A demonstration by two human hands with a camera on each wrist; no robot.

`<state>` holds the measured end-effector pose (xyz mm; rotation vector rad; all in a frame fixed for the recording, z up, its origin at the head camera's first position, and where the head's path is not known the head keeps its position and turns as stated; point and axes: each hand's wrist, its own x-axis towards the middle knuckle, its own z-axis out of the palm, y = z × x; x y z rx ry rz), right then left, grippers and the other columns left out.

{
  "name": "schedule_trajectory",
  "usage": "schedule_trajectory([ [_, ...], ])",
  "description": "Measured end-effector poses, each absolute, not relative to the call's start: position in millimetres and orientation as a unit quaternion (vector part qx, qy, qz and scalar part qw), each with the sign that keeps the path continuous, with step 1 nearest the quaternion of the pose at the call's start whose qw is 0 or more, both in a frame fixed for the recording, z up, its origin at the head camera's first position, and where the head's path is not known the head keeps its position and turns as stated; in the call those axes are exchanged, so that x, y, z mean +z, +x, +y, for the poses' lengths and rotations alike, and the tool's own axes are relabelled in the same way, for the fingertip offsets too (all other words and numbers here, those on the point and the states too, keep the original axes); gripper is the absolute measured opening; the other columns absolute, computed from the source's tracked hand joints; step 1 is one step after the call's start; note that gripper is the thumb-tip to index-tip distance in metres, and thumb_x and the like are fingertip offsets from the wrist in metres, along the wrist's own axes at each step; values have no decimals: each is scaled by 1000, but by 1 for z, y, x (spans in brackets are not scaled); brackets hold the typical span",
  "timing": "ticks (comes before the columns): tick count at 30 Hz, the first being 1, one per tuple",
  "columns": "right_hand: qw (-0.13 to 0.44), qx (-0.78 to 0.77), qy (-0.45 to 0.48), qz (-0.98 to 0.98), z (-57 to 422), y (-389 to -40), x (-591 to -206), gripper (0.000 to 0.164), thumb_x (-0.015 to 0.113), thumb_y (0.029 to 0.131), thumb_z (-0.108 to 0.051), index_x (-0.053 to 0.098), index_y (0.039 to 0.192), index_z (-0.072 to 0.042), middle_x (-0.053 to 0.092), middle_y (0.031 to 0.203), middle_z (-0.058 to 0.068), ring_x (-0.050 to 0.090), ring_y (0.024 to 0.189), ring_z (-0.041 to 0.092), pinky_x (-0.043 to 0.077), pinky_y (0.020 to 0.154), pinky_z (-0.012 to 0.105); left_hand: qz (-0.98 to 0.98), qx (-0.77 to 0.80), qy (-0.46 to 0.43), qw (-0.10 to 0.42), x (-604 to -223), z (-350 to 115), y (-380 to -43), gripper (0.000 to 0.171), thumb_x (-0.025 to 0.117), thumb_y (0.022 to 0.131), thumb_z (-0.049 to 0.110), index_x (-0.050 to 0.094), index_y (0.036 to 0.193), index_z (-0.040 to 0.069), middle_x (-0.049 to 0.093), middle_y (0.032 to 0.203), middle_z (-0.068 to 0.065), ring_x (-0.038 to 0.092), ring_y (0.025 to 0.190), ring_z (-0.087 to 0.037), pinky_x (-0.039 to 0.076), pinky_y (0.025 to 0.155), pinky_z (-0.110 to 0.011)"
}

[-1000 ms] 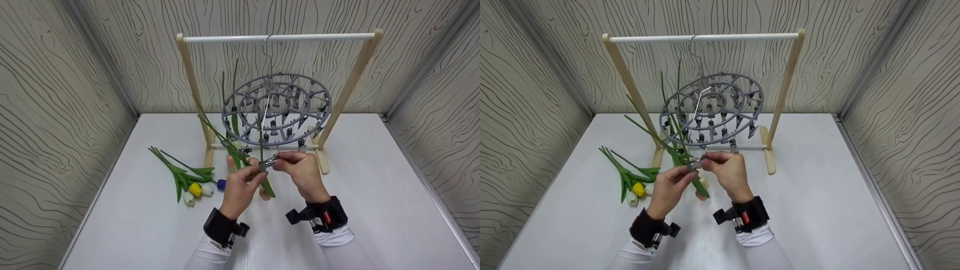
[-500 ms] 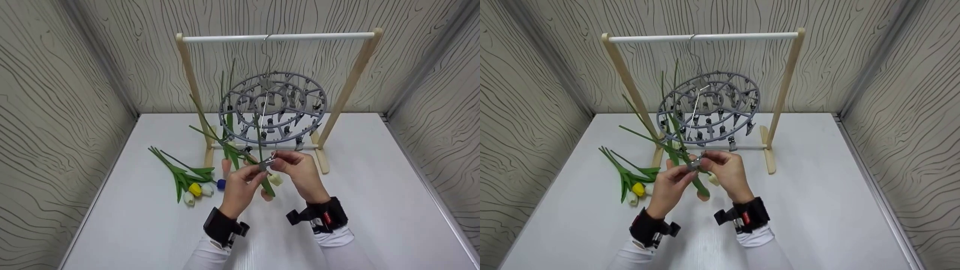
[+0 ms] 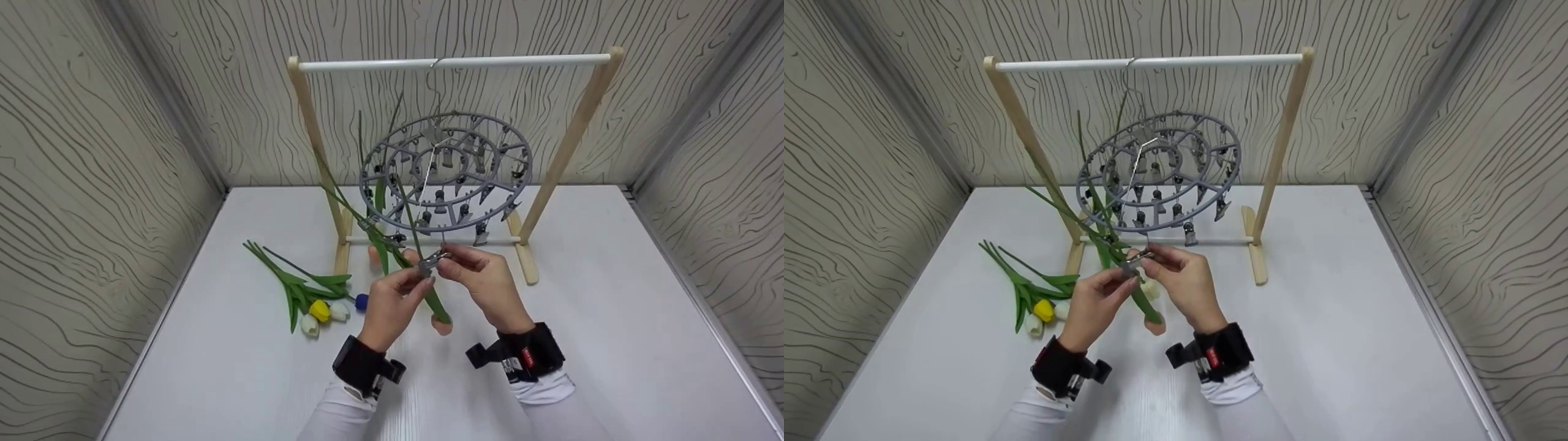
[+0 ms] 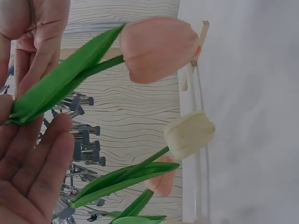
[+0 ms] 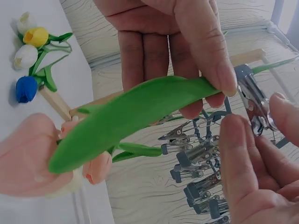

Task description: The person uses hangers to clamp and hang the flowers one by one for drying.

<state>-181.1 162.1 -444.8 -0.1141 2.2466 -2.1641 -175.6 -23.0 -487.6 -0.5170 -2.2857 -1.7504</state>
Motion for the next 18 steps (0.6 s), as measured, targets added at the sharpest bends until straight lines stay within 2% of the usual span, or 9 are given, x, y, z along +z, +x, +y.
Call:
schedule_trajectory([
  [5,-3,-660,-29,751,163,-178,-447,44,73,101,-14,65,141,2,72,136,20,75,112,11,60,96,21,-782,-589,-172,103,-493,-24,-182,19,74,100,16,79,111,1,81,103,-14,80,92,-23,64,82,-25],
  [10,-45,-594,-22,803,167,-173,-452,34,71,102,-16,72,132,0,77,125,18,77,111,22,59,90,16,-791,-579,-173,94,-495,-25,-188,17,73,100,16,78,108,2,81,102,-14,80,92,-25,64,81,-26],
  [14,-87,-514,-28,853,173,-166,-462,28,70,103,-18,76,126,-3,78,122,16,76,111,27,63,94,30,-801,-571,-158,83,-494,-25,-193,16,73,100,15,77,108,1,81,103,-14,80,92,-25,64,81,-27],
  [17,-109,-466,-41,877,179,-161,-472,29,70,103,-16,74,128,-1,76,127,18,73,119,34,61,100,47,-804,-570,-149,76,-494,-25,-196,16,74,100,13,77,109,0,81,104,-14,79,93,-25,64,81,-28],
  [18,-112,-451,-46,884,181,-159,-475,31,70,102,-15,73,130,-1,75,129,18,72,122,35,60,101,49,-805,-570,-146,76,-495,-25,-197,15,74,99,12,77,109,1,81,104,-14,79,94,-24,64,81,-27],
])
